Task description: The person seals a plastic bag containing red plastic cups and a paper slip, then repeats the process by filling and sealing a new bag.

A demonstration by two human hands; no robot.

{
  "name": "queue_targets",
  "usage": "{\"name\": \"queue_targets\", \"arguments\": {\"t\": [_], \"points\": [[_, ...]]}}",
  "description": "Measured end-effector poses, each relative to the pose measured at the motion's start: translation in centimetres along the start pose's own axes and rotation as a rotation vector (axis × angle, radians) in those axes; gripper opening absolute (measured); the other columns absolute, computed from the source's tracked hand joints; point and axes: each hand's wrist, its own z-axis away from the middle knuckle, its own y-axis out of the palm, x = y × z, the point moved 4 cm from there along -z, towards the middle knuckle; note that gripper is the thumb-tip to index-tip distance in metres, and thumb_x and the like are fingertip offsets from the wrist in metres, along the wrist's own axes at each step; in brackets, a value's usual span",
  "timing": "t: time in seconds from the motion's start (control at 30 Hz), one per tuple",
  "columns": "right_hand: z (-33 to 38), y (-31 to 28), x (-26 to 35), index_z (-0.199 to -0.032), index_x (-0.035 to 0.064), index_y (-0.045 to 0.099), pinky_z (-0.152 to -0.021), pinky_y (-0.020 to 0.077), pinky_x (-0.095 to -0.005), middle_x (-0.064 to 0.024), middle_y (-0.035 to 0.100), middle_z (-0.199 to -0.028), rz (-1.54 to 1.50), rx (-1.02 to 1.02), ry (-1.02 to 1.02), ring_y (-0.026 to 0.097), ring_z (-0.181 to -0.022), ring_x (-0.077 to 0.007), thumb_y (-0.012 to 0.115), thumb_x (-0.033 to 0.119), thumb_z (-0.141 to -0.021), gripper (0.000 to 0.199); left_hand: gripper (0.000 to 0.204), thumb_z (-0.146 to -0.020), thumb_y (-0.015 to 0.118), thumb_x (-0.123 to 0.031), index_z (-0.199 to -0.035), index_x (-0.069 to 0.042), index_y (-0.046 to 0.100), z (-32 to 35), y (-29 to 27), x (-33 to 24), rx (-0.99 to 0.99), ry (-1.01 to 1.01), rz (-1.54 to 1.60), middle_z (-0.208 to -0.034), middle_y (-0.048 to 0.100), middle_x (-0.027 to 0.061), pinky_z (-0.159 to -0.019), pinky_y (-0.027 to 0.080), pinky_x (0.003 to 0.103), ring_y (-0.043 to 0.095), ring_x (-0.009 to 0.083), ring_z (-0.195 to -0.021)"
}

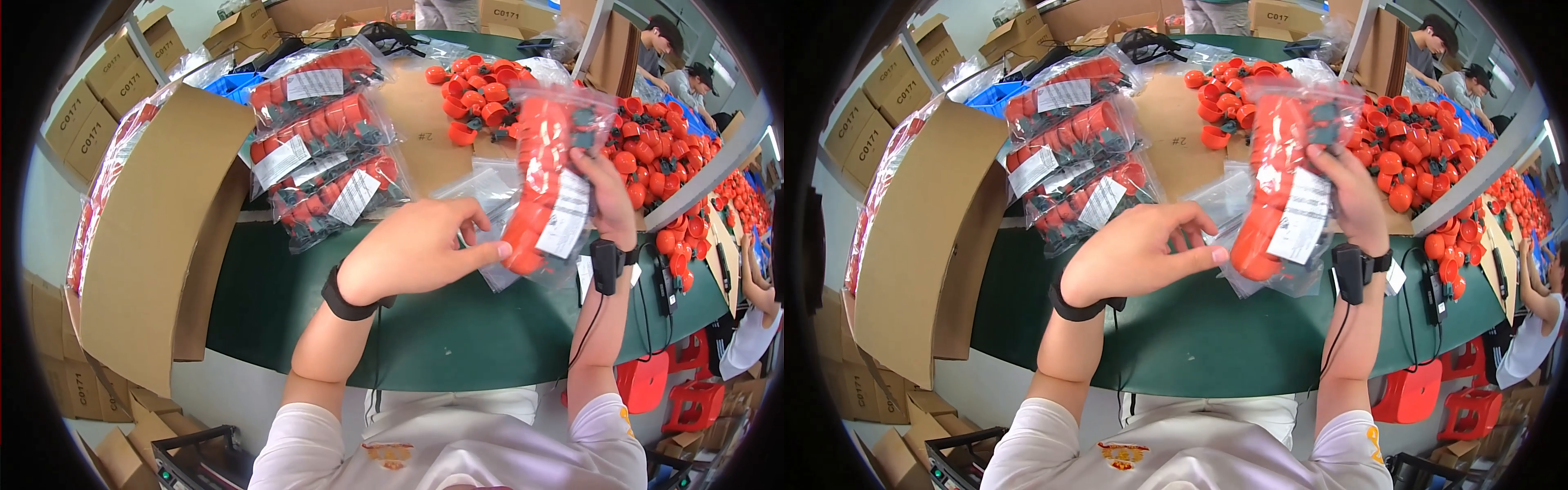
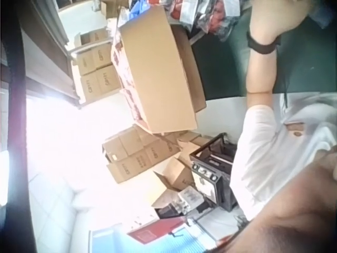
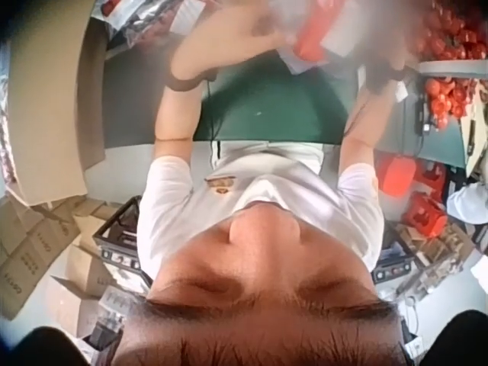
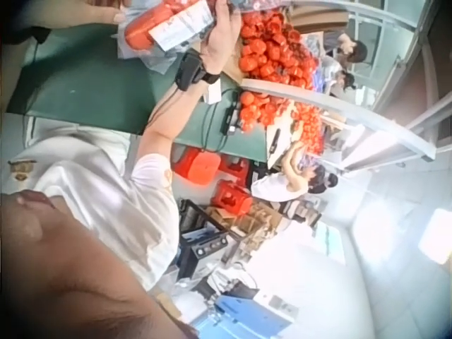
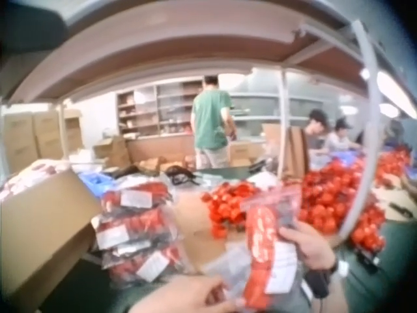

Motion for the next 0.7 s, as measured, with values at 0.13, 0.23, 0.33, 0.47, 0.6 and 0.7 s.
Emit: {"name": "queue_targets", "arguments": {"t": [0.13, 0.23, 0.33, 0.47, 0.6, 0.7], "points": [[-3.8, 2.6, -5.2, -0.134, 0.0031, 0.058, -0.085, 0.0567, -0.0284, -0.0030, 0.071, -0.115, 0.100, 0.119, 0.216, 0.070, -0.099, -0.0113, 0.066, 0.022, -0.100, 0.039, 0.044, -0.090, 0.074, -0.043, -0.109, -0.004, 0.068, 0.4, 0.0, -0.4, 0.003, 0.131, -0.045, -0.088, 0.071, 0.0129, -0.072, 0.054, 0.036, 0.069, 0.0260, -0.080], [-10.2, 6.8, -7.3, -0.140, 0.0013, 0.054, -0.085, 0.0555, -0.0276, -0.0046, 0.069, -0.120, 0.111, 0.241, 0.252, 0.068, -0.102, -0.0107, 0.066, 0.028, -0.101, 0.048, 0.046, -0.089, 0.075, -0.045, -0.110, -0.005, 0.067, 1.1, -0.4, -0.2, -0.020, 0.153, -0.035, -0.090, 0.070, 0.0131, -0.072, 0.055, 0.037, 0.069, 0.0283, -0.081], [-17.7, 7.7, -8.0, -0.144, 0.0007, 0.049, -0.082, 0.0523, -0.0276, -0.0041, 0.067, -0.115, 0.588, 0.006, -0.037, 0.064, -0.100, -0.0097, 0.066, 0.040, -0.099, 0.062, 0.050, -0.088, 0.074, -0.049, -0.112, -0.006, 0.067, 0.8, -0.3, -0.7, 0.009, 0.166, -0.023, -0.092, 0.070, 0.0119, -0.072, 0.055, 0.038, 0.069, 0.0297, -0.080], [-19.8, 8.7, -11.4, -0.145, 0.0007, 0.049, -0.089, 0.0524, -0.0330, -0.0144, 0.068, -0.121, 1.051, 0.135, -0.026, 0.066, -0.106, -0.0204, 0.067, 0.042, -0.096, 0.067, 0.052, -0.089, 0.072, -0.051, -0.114, -0.006, 0.067, 1.3, -0.9, -0.8, -0.004, 0.175, -0.031, -0.093, 0.070, 0.0117, -0.072, 0.055, 0.039, 0.069, 0.0296, -0.080], [-15.3, 8.4, -17.4, -0.136, -0.0002, 0.058, -0.099, 0.0505, -0.0398, -0.0271, 0.064, -0.128, 1.029, 0.355, -0.094, 0.064, -0.118, -0.0366, 0.073, 0.041, -0.087, 0.065, 0.053, -0.090, 0.071, -0.051, -0.115, -0.005, 0.066, 1.4, -0.6, -0.7, 0.037, 0.173, -0.061, -0.096, 0.070, 0.0122, -0.075, 0.054, 0.039, 0.070, 0.0301, -0.085], [-14.2, 8.4, -18.1, -0.136, -0.0003, 0.057, -0.102, 0.0488, -0.0396, -0.0276, 0.058, -0.134, 1.070, 0.175, -0.194, 0.059, -0.124, -0.0387, 0.076, 0.038, -0.085, 0.067, 0.053, -0.090, 0.071, -0.050, -0.116, -0.004, 0.066, 1.5, 0.1, -0.8, 0.071, 0.187, -0.082, -0.099, 0.071, 0.0130, -0.078, 0.054, 0.039, 0.069, 0.0313, -0.089]]}}
